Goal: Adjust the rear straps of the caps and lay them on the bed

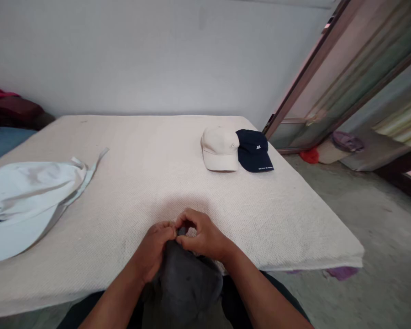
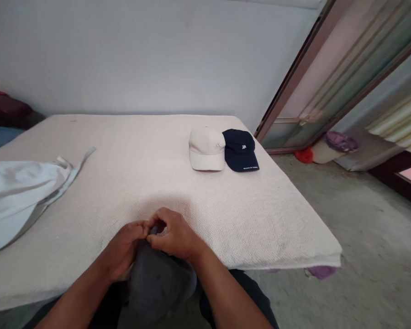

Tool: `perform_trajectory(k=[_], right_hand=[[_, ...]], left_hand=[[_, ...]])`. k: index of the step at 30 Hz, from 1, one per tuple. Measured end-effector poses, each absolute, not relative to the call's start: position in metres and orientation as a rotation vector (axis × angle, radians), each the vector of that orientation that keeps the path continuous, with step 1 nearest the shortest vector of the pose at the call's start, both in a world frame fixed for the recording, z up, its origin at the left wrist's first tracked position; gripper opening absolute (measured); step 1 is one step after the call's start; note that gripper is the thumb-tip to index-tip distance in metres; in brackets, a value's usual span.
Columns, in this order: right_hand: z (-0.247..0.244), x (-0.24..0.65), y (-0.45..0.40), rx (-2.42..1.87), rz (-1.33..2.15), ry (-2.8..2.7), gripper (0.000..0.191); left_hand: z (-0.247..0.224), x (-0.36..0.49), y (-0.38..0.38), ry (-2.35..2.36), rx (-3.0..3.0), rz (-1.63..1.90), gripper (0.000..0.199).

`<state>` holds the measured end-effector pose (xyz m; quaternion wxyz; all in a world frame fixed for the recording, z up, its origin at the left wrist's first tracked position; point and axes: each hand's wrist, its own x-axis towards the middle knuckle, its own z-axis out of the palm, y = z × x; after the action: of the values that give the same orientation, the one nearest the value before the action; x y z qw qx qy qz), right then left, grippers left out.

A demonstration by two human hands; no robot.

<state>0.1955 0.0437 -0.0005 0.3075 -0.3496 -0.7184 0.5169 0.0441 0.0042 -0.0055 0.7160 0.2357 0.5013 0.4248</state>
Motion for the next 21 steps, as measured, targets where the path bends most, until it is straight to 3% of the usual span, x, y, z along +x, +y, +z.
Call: perform_trajectory(k=[7, 21], right_hand=[[-0.004, 0.196, 0.044, -0.877, 1.248, -1.888, 0.02], [-0.001, 0.202, 0.046, -0.975, 1.302, -1.895, 0.017]], left_hand=[[-0.003, 0.044, 0.005, 1.23, 0.641, 1.031, 0.018], [-0.006, 0.039, 0.005, 1.068, 0.56, 1.006, 0.009]])
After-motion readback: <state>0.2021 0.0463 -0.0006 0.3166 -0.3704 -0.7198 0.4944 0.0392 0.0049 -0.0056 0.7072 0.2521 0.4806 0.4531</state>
